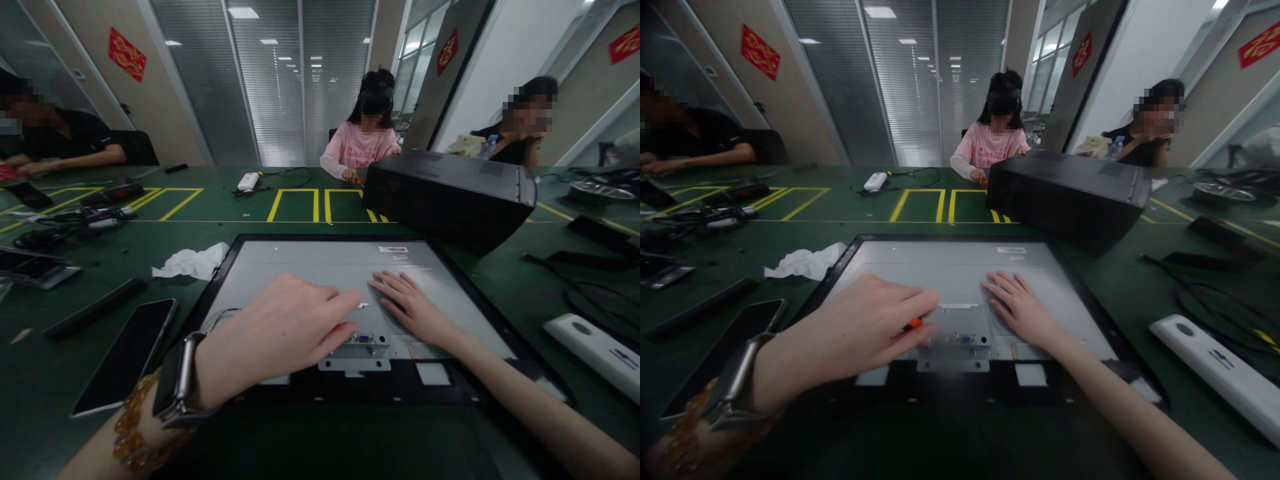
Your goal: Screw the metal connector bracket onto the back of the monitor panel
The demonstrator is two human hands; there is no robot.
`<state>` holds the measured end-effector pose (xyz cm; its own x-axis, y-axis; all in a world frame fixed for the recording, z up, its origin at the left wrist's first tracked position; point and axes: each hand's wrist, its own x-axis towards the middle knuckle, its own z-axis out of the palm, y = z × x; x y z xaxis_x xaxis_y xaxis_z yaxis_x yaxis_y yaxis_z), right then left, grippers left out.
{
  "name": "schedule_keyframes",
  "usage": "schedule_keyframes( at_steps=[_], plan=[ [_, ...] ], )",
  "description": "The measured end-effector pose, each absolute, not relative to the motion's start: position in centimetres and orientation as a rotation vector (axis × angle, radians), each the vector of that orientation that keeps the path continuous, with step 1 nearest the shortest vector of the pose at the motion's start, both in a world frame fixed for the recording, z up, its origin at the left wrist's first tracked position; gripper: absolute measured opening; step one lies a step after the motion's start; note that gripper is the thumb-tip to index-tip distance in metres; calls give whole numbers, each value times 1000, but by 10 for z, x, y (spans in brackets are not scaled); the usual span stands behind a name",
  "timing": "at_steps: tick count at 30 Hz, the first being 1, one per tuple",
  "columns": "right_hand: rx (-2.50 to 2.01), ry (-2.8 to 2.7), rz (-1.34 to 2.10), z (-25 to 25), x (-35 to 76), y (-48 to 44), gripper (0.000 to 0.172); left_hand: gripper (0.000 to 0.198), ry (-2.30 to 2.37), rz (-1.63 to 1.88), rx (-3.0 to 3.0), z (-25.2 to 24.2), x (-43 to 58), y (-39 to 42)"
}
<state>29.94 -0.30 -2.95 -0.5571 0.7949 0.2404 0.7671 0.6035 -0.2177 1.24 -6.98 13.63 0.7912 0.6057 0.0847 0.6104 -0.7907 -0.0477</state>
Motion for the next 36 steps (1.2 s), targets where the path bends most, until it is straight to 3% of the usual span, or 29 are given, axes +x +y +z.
schedule_keyframes(
  at_steps=[5, 12, 21, 29, 36],
  plan=[
    [-1277, -2527, 123, -28, 299, -3, 45, 22, -1006, -116, -2946, 140, 11, -72],
    [-1272, -2524, 113, -29, 298, -5, 44, 5, -1040, -168, -2939, 146, 12, -75],
    [-1263, -2528, 101, -26, 298, -6, 45, 2, -1059, -96, -2929, 145, 12, -77],
    [-1278, -2537, 101, -24, 297, -7, 44, 27, -1029, -65, -2921, 140, 12, -74],
    [-1292, -2548, 90, -25, 298, -6, 45, 6, -1025, -169, -3008, 148, 13, -78]
  ],
)
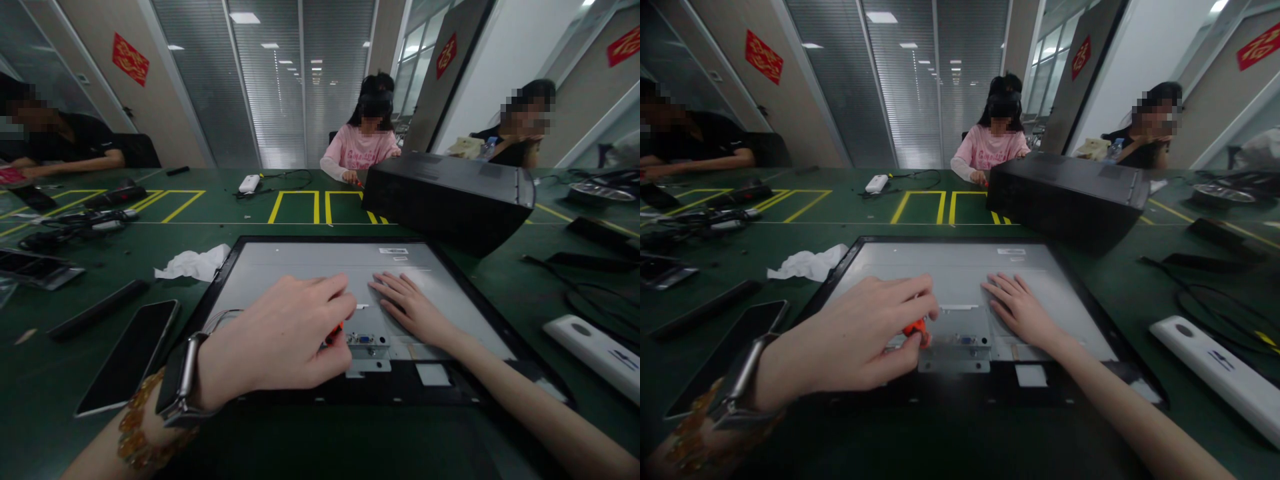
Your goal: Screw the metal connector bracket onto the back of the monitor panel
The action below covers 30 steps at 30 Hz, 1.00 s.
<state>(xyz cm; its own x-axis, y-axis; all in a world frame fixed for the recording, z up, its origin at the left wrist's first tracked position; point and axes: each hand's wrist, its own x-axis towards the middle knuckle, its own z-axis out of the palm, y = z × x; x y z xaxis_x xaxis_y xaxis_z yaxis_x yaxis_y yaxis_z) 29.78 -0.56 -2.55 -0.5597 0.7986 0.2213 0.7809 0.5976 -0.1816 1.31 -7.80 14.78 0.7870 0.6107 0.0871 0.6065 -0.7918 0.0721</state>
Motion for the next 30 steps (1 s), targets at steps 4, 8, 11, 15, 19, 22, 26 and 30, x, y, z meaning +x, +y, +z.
schedule_keyframes(
  at_steps=[4, 8, 11, 15, 19, 22, 26, 30],
  plan=[
    [-1291, -2543, 97, -25, 297, -6, 44, 9, 1021, 159, 2958, 145, 13, -78],
    [-1289, -2535, 110, -26, 297, -6, 44, 10, 1025, 182, 2999, 139, 13, -73],
    [-1282, -2541, 110, -26, 298, -5, 44, 17, 1050, 161, 3019, 136, 14, -71],
    [-1284, -2551, 94, -28, 299, -5, 45, 17, 1033, 133, 2988, 139, 14, -72],
    [-1288, -2542, 94, -28, 298, -5, 45, 5, 1034, 142, 2962, 143, 14, -75],
    [-1276, -2537, 102, -27, 298, -5, 45, 4, 1058, 149, 2985, 143, 13, -77],
    [-1282, -2542, 110, -27, 298, -5, 44, 5, 1063, 150, 3028, 140, 13, -76],
    [-1288, -2536, 111, -27, 297, -6, 44, 5, 1055, 189, 3080, 136, 14, -74]
  ],
)
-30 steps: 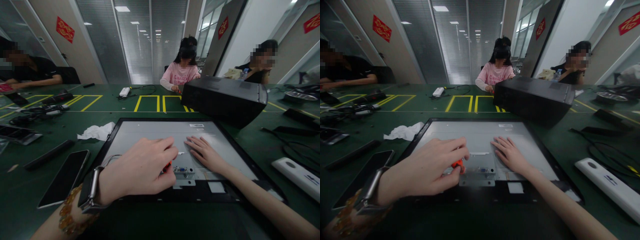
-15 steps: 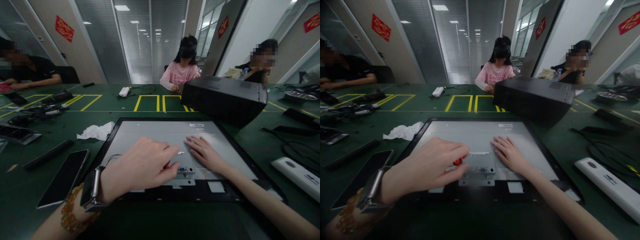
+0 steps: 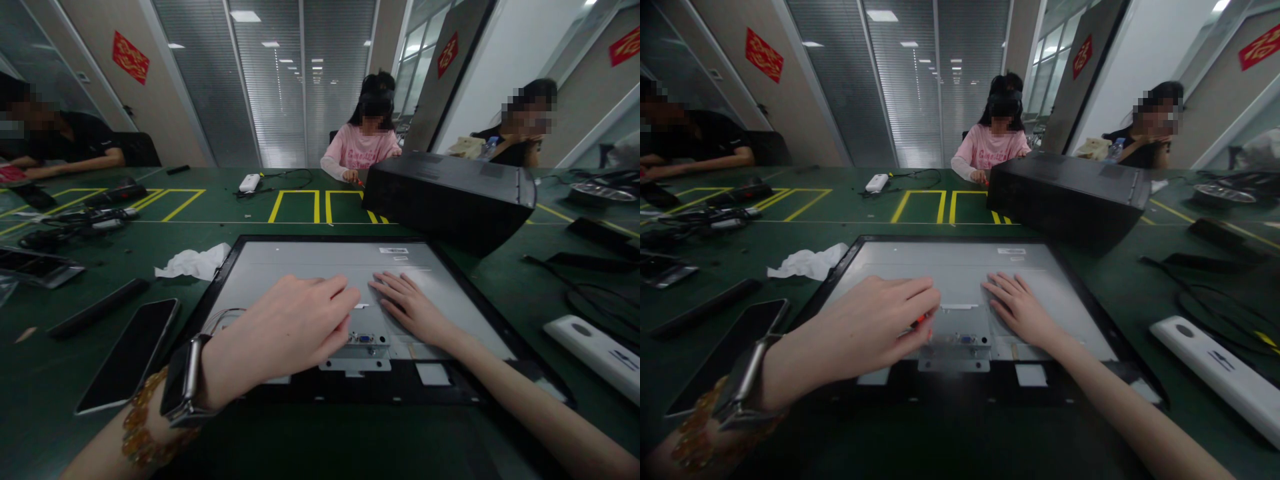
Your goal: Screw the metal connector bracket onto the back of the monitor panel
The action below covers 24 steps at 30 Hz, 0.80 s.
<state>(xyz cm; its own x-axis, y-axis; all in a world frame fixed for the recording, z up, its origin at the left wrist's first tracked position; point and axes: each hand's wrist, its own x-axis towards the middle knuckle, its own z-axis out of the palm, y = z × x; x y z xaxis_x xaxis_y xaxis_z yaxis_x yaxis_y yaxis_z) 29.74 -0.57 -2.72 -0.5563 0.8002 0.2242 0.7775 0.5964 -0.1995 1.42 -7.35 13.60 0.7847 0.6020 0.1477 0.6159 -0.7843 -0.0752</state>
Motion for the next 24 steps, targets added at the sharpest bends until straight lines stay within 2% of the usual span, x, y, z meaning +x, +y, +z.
schedule_keyframes(
  at_steps=[12, 19, 24],
  plan=[
    [-1278, -2541, 110, -27, 298, -5, 44, 37, -983, -123, -2736, 131, 16, -70],
    [-1277, -2526, 120, -28, 297, -5, 44, 6, -968, -181, -2884, 136, 15, -75],
    [-1267, -2535, 114, -29, 297, -4, 45, 6, -963, -152, -3042, 145, 17, -83]
  ],
)
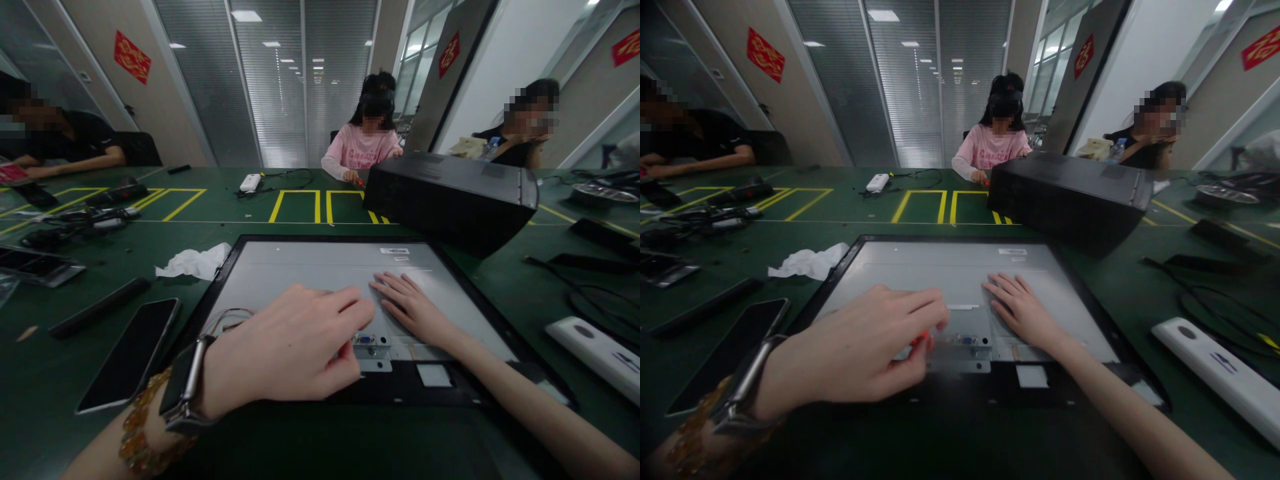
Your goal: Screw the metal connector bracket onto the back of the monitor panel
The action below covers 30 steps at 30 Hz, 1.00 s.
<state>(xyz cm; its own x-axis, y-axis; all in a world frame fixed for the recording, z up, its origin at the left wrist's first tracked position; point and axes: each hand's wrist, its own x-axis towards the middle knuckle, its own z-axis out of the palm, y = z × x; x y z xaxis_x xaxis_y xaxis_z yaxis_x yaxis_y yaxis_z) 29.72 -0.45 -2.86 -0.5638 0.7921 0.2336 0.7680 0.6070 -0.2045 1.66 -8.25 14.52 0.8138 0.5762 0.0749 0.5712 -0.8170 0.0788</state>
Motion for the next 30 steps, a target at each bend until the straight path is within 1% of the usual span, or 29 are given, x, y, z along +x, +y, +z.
schedule_keyframes(
  at_steps=[5, 9, 11, 17, 19, 25, 30],
  plan=[
    [-1260, -2519, 113, -29, 297, -5, 45, 6, 962, 148, 2935, 147, 18, -82],
    [-1273, -2523, 106, -27, 297, -6, 44, 23, 1086, 150, 2999, 141, 16, -77],
    [-1282, -2538, 98, -27, 296, -6, 43, 27, 1141, 114, 3039, 137, 14, -74],
    [-1267, -2534, 110, -28, 297, -5, 44, 8, 1071, 162, 3036, 136, 13, -74],
    [-1264, -2526, 118, -28, 297, -5, 44, 5, 1033, 178, 3004, 138, 14, -76],
    [-1266, -2526, 116, -26, 296, -5, 44, 10, 996, 141, 2898, 146, 15, -81],
    [-1249, -2516, 102, -28, 297, -4, 45, 6, 975, 118, 2909, 149, 15, -83]
  ],
)
